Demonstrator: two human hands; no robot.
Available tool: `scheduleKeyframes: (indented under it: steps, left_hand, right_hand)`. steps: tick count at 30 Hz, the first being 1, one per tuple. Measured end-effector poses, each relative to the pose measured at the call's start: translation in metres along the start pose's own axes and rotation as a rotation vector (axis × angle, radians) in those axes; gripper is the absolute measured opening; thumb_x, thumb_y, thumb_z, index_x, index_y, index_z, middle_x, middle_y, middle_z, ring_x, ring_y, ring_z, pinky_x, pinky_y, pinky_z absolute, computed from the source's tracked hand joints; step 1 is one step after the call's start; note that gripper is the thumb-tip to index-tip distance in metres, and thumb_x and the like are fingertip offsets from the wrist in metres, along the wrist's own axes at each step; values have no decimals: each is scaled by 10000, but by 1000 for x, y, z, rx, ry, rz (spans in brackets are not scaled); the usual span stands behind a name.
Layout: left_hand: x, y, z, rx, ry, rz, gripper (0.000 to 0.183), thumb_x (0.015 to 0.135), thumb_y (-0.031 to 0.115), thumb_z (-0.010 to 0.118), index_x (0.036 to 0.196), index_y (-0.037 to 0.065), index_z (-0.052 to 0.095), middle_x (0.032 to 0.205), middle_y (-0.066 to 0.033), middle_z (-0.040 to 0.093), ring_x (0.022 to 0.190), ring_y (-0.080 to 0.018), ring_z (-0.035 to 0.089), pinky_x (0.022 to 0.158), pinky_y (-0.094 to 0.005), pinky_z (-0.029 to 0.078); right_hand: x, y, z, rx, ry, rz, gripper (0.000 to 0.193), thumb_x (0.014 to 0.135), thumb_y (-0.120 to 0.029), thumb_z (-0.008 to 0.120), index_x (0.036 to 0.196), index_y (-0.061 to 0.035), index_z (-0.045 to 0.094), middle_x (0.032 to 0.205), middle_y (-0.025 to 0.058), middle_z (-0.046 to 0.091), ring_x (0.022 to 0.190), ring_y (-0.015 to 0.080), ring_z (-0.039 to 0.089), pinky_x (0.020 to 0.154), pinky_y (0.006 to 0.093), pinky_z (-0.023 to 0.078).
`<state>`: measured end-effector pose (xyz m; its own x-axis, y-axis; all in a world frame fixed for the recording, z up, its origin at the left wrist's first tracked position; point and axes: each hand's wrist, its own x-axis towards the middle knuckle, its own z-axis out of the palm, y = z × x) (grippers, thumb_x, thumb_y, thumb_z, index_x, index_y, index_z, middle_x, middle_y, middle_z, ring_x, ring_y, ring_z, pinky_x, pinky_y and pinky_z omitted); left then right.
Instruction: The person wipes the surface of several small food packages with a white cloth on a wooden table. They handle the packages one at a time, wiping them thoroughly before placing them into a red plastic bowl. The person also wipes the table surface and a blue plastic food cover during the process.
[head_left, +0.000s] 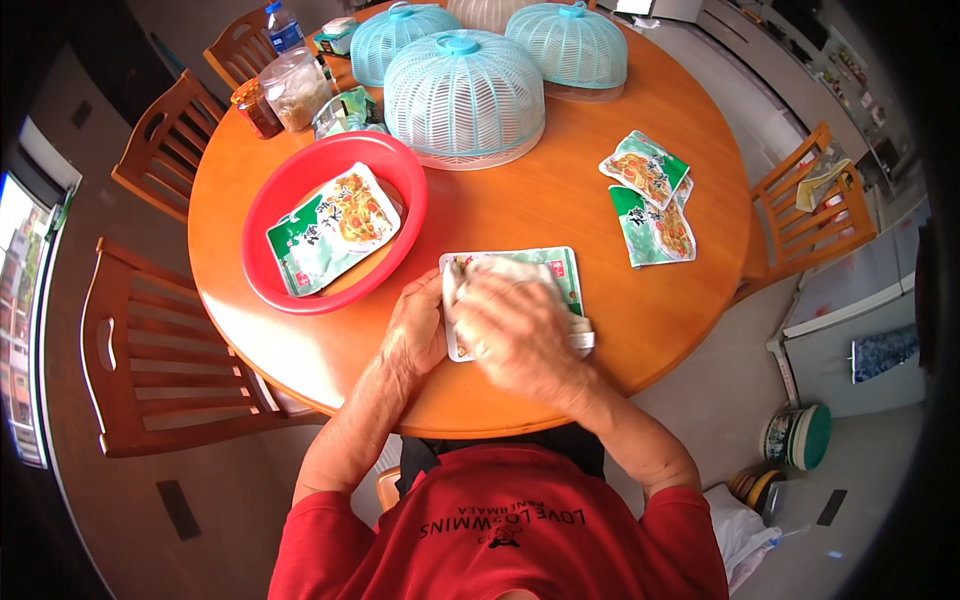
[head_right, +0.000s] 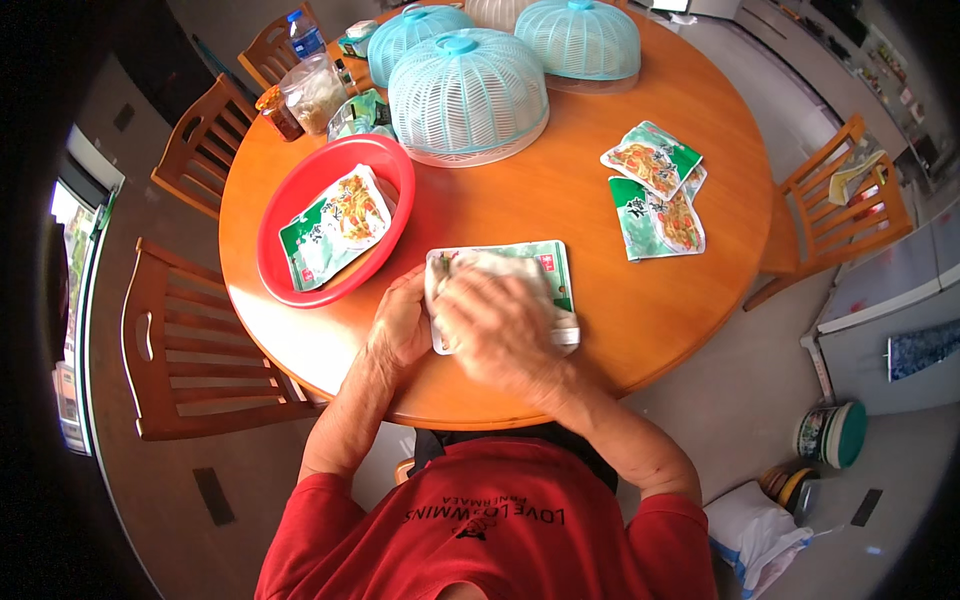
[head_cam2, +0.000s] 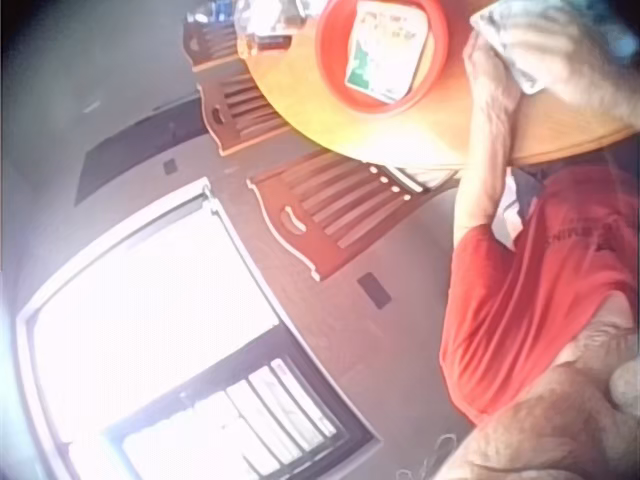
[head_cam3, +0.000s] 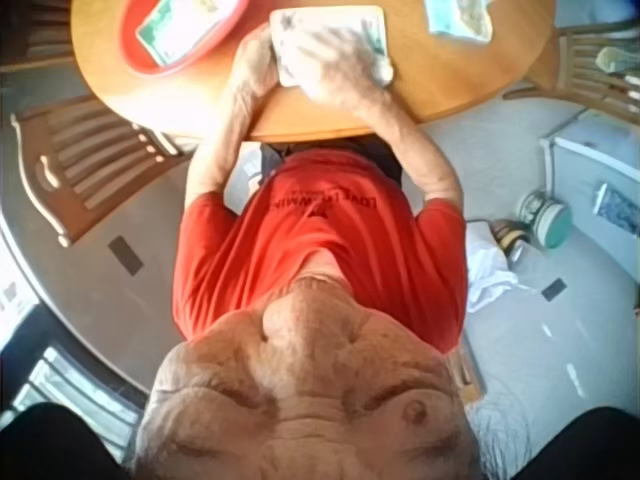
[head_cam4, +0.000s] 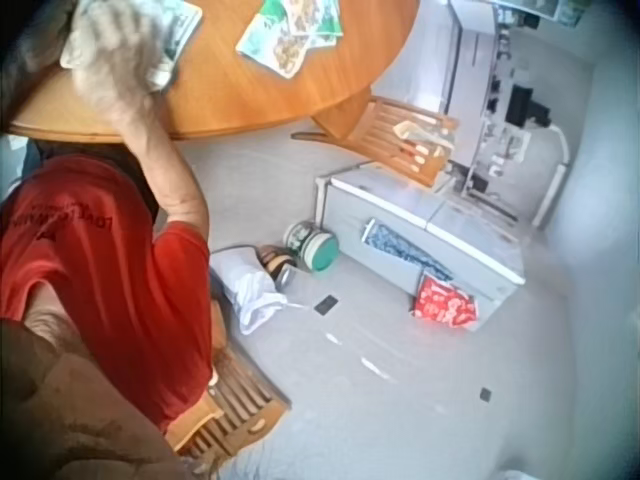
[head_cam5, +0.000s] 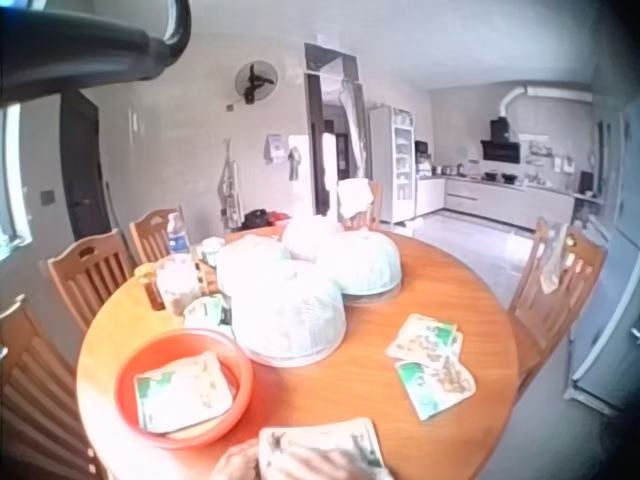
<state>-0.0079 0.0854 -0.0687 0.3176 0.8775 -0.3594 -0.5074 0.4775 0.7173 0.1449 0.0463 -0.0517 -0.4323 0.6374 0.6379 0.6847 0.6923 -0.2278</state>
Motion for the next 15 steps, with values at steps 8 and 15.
scheduleKeyframes:
  steps: [8, 15]
  left_hand:
    - [10, -3, -13, -166, -127, -35, 267, 1017, 205, 476, 1138, -8, 584, 1133, -134, 646, 1038, -244, 641, 931, -405, 527]
    - [2, 2, 1, -235, -85, -24, 428, 1050, 403, 374, 1200, 45, 556, 1195, -140, 632, 1123, -256, 614, 998, -423, 491]
  right_hand:
    - [16, 24, 16, -76, 54, 175, 297, 816, -153, 668, 1098, -62, 643, 1055, 102, 636, 992, 304, 629, 841, 460, 456]
    - [29, 39, 13, 47, -7, 65, 162, 808, -139, 619, 939, -59, 670, 864, 80, 653, 941, 274, 625, 819, 407, 489]
